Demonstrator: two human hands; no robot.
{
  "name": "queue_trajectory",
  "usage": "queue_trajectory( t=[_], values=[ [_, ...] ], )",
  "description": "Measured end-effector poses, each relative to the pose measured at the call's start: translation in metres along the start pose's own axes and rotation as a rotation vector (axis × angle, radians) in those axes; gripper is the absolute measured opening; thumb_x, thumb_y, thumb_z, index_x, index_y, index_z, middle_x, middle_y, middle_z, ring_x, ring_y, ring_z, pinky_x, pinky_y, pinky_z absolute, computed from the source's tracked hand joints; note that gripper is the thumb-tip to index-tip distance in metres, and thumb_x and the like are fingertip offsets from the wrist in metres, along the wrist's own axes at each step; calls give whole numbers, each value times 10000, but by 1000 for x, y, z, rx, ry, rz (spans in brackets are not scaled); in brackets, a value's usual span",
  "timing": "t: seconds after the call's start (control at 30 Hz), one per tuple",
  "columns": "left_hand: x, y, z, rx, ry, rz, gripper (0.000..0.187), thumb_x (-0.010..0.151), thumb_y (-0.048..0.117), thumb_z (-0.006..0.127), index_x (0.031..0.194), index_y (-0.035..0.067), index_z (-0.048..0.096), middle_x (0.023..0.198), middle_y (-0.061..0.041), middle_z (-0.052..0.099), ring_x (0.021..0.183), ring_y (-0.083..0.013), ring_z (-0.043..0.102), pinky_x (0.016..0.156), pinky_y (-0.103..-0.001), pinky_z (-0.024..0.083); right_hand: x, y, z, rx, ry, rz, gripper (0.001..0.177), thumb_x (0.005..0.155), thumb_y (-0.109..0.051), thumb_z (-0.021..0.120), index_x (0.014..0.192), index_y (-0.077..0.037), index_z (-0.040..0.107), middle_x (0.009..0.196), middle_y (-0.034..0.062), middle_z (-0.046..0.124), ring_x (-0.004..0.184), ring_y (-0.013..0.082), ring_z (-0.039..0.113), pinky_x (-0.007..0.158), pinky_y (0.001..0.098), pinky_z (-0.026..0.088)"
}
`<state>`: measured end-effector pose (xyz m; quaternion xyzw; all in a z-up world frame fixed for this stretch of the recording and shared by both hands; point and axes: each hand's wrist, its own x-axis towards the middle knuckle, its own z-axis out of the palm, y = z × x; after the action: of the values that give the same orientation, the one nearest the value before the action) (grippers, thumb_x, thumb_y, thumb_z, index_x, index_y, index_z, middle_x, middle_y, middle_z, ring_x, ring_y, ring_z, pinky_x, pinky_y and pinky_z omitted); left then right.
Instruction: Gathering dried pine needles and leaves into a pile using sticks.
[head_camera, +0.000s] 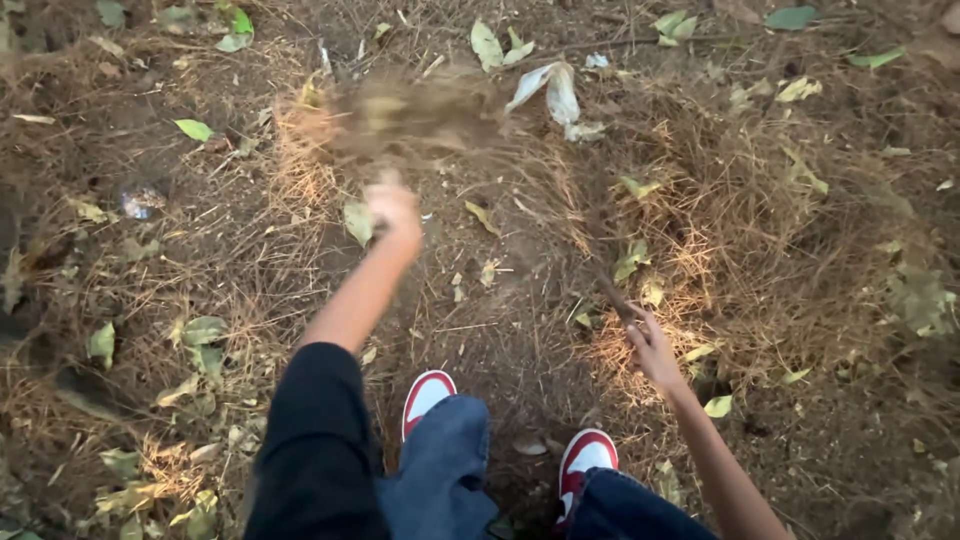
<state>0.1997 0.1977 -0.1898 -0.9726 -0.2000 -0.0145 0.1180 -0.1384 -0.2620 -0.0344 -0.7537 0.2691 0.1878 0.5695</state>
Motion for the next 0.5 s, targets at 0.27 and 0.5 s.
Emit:
queue_trajectory(
  t=[0.27, 0.5],
  values=[
    [-64, -75, -163, 17, -108, 288, 272, 1065, 155, 511, 1280, 26, 618, 891, -179, 703, 715, -294, 699, 500, -433, 533, 3, 14, 0, 80, -21, -2, 509, 1016, -217, 520, 1509, -326, 451, 715, 18, 535, 493, 101, 446, 414, 252, 370],
    [-237, 12, -264, -310, -392, 920, 439, 1049, 148, 424, 1484, 172, 372, 833, -181, 705, 689, -323, 730, 510, -450, 588, -10, -14, 12, -22, -7, -25, 490, 1027, -200, 508, 1500, -317, 450, 720, 6, 549, 506, 102, 458, 410, 244, 372]
  ],
)
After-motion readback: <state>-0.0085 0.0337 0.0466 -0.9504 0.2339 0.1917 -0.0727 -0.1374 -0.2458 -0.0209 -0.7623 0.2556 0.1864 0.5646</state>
